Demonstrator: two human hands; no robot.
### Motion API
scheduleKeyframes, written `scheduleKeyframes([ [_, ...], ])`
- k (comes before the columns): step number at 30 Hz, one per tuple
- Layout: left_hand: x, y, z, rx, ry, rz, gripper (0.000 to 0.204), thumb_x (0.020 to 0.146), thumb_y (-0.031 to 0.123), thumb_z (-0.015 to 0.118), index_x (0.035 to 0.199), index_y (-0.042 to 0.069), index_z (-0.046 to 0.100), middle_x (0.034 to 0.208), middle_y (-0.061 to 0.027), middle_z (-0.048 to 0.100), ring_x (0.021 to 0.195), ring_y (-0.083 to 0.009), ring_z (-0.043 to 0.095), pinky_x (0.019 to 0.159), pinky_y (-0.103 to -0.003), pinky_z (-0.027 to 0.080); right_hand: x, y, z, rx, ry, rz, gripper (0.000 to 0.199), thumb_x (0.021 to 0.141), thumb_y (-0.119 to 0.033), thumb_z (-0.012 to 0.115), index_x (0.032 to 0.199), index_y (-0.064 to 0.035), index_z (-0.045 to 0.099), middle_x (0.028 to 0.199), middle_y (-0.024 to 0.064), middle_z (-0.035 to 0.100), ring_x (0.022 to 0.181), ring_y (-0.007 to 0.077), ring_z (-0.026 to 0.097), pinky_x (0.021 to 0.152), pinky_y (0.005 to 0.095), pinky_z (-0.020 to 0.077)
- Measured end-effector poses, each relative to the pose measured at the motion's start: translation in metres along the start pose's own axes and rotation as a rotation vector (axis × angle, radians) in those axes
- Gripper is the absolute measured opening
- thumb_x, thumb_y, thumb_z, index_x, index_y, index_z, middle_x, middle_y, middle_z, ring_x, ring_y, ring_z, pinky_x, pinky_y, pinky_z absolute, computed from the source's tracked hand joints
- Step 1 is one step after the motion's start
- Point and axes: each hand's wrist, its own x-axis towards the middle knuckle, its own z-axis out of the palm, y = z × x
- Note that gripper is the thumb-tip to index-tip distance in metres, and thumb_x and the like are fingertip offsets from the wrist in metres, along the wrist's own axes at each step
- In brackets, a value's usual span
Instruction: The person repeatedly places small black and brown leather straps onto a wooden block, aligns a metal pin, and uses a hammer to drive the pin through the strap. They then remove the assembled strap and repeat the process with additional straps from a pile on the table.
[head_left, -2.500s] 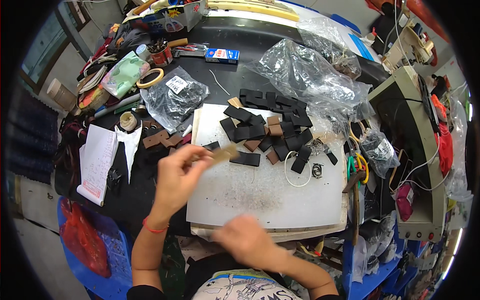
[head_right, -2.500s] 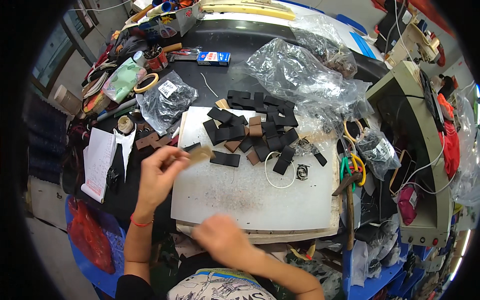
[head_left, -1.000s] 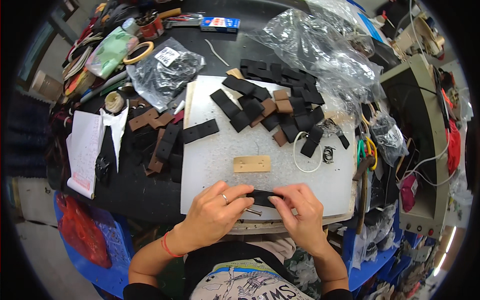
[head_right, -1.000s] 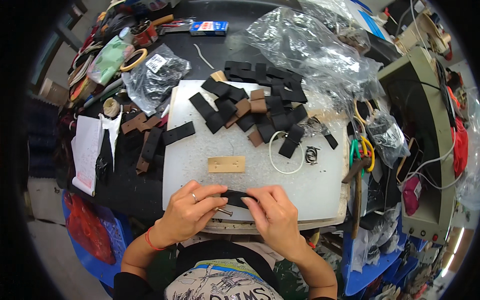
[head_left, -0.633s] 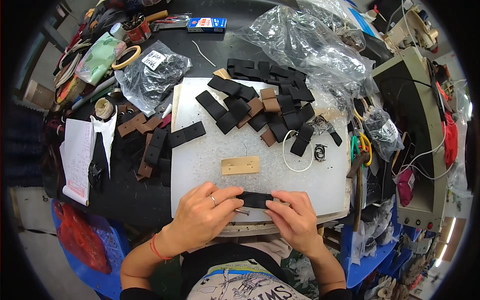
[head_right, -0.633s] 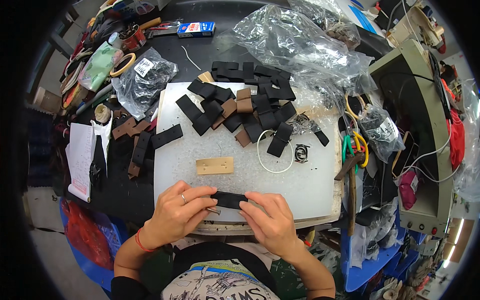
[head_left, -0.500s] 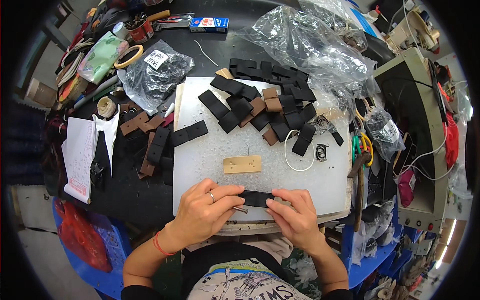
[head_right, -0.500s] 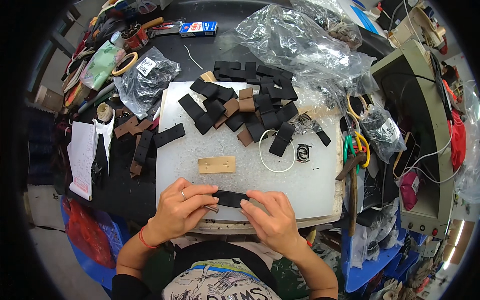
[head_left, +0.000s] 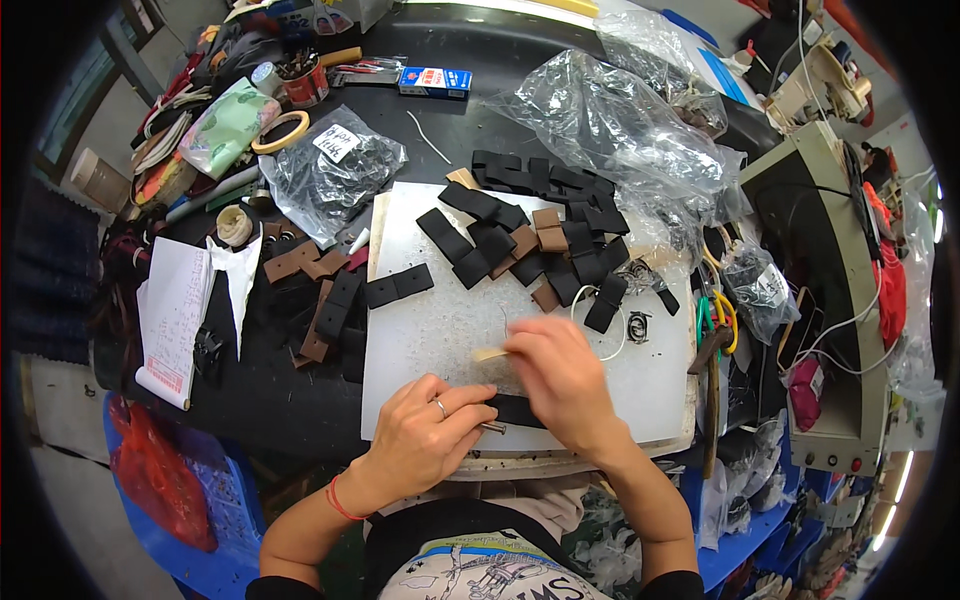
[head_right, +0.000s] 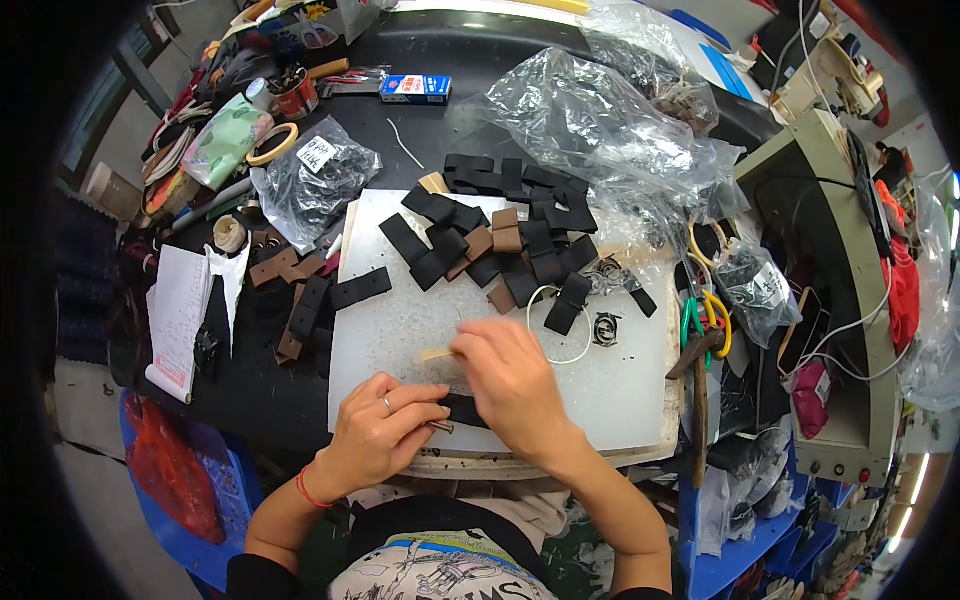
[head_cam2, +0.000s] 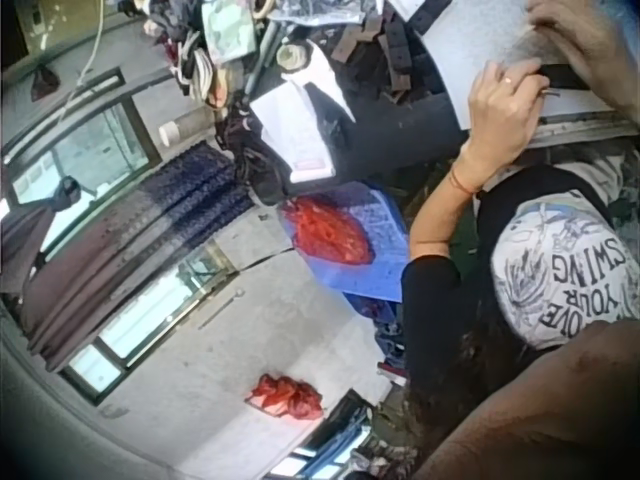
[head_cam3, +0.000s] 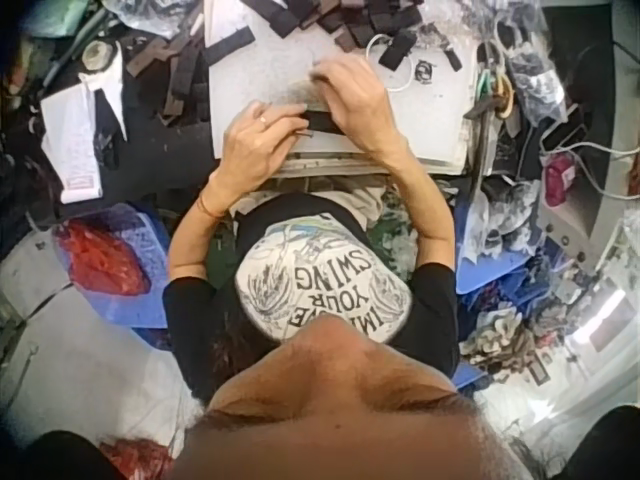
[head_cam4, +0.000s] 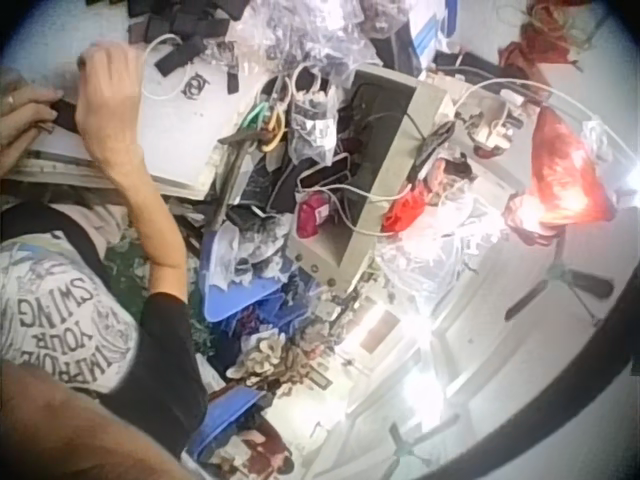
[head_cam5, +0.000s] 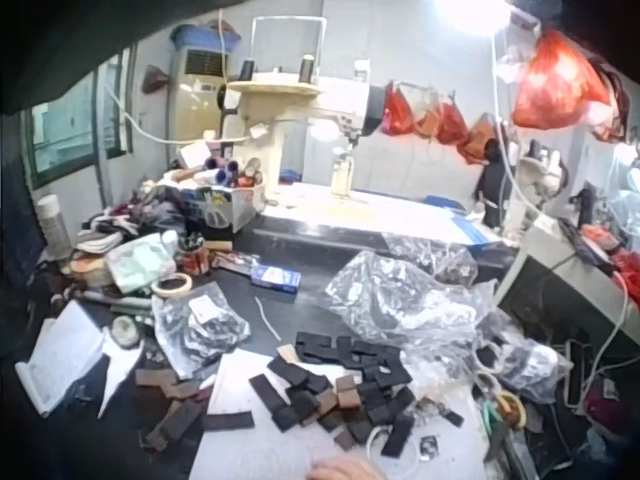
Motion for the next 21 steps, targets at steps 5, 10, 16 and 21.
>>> scheduleKeyframes([
  [5, -0.005, -0.001, 0.001, 0.014, -0.010, -0.010, 0.018, 0.072, 0.009, 0.074, 0.089, 0.009, 0.070, 0.107, 0.0019, 0.068, 0.074, -0.0193, 0.055, 0.065, -0.031, 0.048, -0.015, -0.032, -0.043, 0.517, -0.211, 0.666, 0.014, 0.085, 0.000, 0.069, 0.099, 0.0005, 0.070, 0.085, 0.0108, 0.066, 0.065, 0.0152, 0.064, 0.057, 0.0274, 0.0512],
  [10, -0.003, -0.002, 0.001, -0.016, -0.029, -0.021, 0.023, 0.071, 0.008, 0.074, 0.094, 0.008, 0.069, 0.106, 0.0004, 0.069, 0.072, -0.0196, 0.056, 0.064, -0.032, 0.048, -0.026, -0.029, -0.025, 0.482, -0.247, 0.743, 0.012, 0.087, -0.005, 0.069, 0.097, 0.0004, 0.071, 0.081, 0.0094, 0.067, 0.060, 0.0118, 0.063, 0.053, 0.0254, 0.0490],
  [16, -0.001, -0.004, -0.003, -0.191, -0.043, -0.170, 0.043, 0.065, 0.005, 0.080, 0.105, 0.005, 0.066, 0.104, -0.0032, 0.071, 0.072, -0.0203, 0.059, 0.064, -0.032, 0.049, -0.027, -0.030, -0.020, 0.340, -0.193, 0.594, 0.012, 0.084, -0.003, 0.070, 0.095, 0.0010, 0.071, 0.077, 0.0089, 0.066, 0.059, 0.0117, 0.062, 0.050, 0.0238, 0.0469],
  [21, 0.001, -0.005, -0.002, -0.131, 0.023, -0.064, 0.039, 0.064, 0.008, 0.081, 0.101, 0.009, 0.070, 0.106, -0.0025, 0.071, 0.070, -0.0183, 0.057, 0.061, -0.030, 0.048, -0.028, -0.033, -0.018, 0.275, -0.163, 0.511, 0.013, 0.082, -0.003, 0.071, 0.095, -0.0004, 0.072, 0.075, 0.0084, 0.066, 0.060, 0.0125, 0.063, 0.051, 0.0245, 0.0471],
])
